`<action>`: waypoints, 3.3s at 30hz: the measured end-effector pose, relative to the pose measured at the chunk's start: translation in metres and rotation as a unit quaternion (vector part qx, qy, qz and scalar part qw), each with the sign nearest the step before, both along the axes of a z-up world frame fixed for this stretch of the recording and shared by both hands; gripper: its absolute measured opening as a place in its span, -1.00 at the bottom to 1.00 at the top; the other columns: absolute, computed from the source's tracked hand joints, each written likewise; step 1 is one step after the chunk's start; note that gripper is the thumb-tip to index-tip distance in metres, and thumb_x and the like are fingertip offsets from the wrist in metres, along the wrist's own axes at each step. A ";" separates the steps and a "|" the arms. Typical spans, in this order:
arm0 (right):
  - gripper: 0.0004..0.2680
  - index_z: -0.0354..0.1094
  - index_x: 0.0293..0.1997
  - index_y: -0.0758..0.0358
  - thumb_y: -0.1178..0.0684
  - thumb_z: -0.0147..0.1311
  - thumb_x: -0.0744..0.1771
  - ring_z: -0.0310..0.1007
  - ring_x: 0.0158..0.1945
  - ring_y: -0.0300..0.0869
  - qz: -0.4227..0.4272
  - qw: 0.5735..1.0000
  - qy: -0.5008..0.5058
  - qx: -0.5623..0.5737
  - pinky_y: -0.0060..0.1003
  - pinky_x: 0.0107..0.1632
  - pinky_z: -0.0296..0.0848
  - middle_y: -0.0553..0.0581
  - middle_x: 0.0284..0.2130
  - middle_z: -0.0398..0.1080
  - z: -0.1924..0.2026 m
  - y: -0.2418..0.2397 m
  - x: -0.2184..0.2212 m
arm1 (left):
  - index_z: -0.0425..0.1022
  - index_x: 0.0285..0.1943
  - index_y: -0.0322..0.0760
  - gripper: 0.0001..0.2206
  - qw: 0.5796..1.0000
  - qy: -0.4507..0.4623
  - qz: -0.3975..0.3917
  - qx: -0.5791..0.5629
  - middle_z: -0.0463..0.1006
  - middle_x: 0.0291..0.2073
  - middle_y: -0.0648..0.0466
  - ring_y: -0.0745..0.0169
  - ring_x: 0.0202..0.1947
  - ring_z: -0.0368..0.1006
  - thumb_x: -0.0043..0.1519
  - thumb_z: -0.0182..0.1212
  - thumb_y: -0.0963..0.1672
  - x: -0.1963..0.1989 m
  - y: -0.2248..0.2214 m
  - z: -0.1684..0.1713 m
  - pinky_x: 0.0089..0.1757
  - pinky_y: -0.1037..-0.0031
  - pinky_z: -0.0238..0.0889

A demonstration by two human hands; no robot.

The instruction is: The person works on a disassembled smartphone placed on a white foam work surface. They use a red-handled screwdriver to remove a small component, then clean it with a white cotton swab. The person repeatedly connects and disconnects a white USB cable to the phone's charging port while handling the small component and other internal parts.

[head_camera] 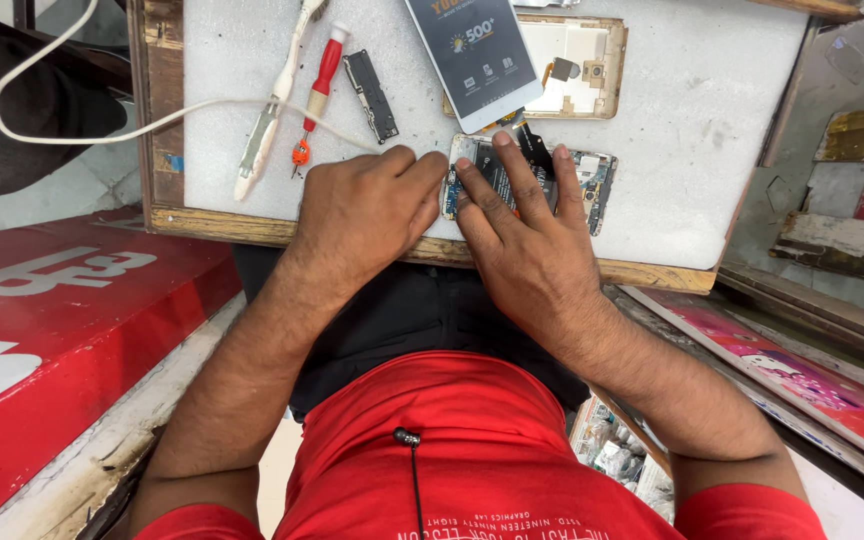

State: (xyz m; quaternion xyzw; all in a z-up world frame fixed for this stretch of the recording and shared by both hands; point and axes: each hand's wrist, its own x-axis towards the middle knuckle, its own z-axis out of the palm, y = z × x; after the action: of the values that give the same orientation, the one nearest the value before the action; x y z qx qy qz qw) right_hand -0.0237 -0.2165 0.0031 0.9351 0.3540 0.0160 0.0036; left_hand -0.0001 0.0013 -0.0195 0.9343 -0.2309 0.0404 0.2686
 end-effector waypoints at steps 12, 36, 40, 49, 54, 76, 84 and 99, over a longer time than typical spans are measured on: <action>-0.73 0.42 0.21 0.15 0.27 0.10 0.37 0.11 0.48 0.20 -0.102 0.964 0.054 0.238 0.23 0.50 0.01 0.18 0.30 0.37 0.001 -0.022 -0.019 | 0.59 0.10 -0.27 -0.73 0.998 0.031 0.007 -0.054 0.47 -0.39 0.08 0.16 -0.40 0.50 0.21 0.38 -0.16 -0.034 0.007 0.027 -0.37 0.34 0.40; -0.87 0.44 0.13 0.16 0.17 0.13 0.45 0.47 0.14 -0.10 -0.245 0.812 0.200 0.490 -0.16 0.10 0.60 0.17 0.09 0.41 0.017 -0.053 -0.024 | 0.57 0.08 -0.30 -0.80 0.953 0.029 0.108 -0.281 0.60 -0.30 0.04 0.37 -0.41 0.54 0.30 0.35 -0.27 -0.034 -0.008 -0.003 -0.40 0.52 0.39; -0.71 0.21 0.40 0.06 -0.10 -0.02 0.50 0.16 0.53 -0.05 -0.226 0.590 0.319 0.707 0.12 0.41 0.45 0.22 0.43 0.15 0.016 -0.055 -0.033 | 0.56 0.11 -0.28 -0.81 0.938 0.068 0.137 -0.310 0.62 -0.26 0.04 0.37 -0.40 0.54 0.35 0.32 -0.26 -0.036 -0.003 0.007 -0.38 0.52 0.38; -0.55 -0.01 0.50 -0.06 -0.37 -0.03 0.49 -0.12 0.60 0.01 -0.238 0.552 0.348 0.719 0.21 0.49 0.17 0.18 0.50 -0.04 0.025 -0.055 -0.042 | 0.43 0.30 -0.27 -0.58 0.979 0.071 0.063 -0.178 0.53 0.06 -0.05 0.03 -0.13 0.61 0.25 0.37 -0.19 -0.028 -0.011 0.004 -0.18 0.34 0.52; -0.54 -0.02 0.51 -0.05 -0.38 -0.03 0.49 -0.12 0.60 0.04 -0.235 0.565 0.347 0.711 0.20 0.50 0.15 0.20 0.52 -0.06 0.024 -0.051 -0.040 | 0.34 0.39 -0.38 -0.43 0.989 0.109 0.001 -0.101 0.44 0.11 -0.11 0.04 -0.16 0.58 0.19 0.42 -0.13 -0.017 -0.006 0.006 -0.18 0.36 0.53; -0.89 0.47 0.08 0.19 0.23 0.06 0.47 0.59 0.03 -0.06 -0.197 0.875 0.136 0.421 -0.27 0.09 0.57 0.11 -0.04 0.54 0.020 -0.041 -0.031 | 0.35 0.38 -0.38 -0.42 0.979 0.177 -0.035 -0.095 0.39 0.03 -0.03 0.20 -0.27 0.59 0.17 0.43 -0.13 -0.003 -0.005 0.009 -0.23 0.46 0.55; -0.85 0.51 0.00 0.15 0.10 0.26 0.35 0.53 -0.26 0.00 -0.117 0.954 0.169 0.217 -0.14 -0.26 0.50 0.13 -0.26 0.42 0.024 -0.002 0.021 | 0.40 0.33 -0.35 -0.45 0.979 0.172 -0.024 -0.110 0.41 0.03 -0.02 0.14 -0.23 0.60 0.15 0.46 -0.13 -0.005 -0.005 0.011 -0.21 0.43 0.55; -0.87 0.45 -0.03 0.16 0.03 0.21 0.37 0.53 -0.34 -0.01 -0.112 0.961 0.200 0.157 -0.15 -0.35 0.51 0.13 -0.25 0.43 0.024 0.008 0.037 | 0.39 0.33 -0.35 -0.48 0.982 0.157 -0.028 -0.100 0.39 0.04 -0.02 0.19 -0.23 0.60 0.17 0.43 -0.15 -0.005 -0.006 0.004 -0.26 0.48 0.55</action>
State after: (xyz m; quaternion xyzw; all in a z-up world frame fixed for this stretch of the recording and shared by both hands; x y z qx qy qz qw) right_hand 0.0135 -0.2087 0.0272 0.9416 0.2338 -0.1167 -0.2124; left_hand -0.0047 -0.0046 -0.0151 0.8906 -0.2070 -0.0916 0.3944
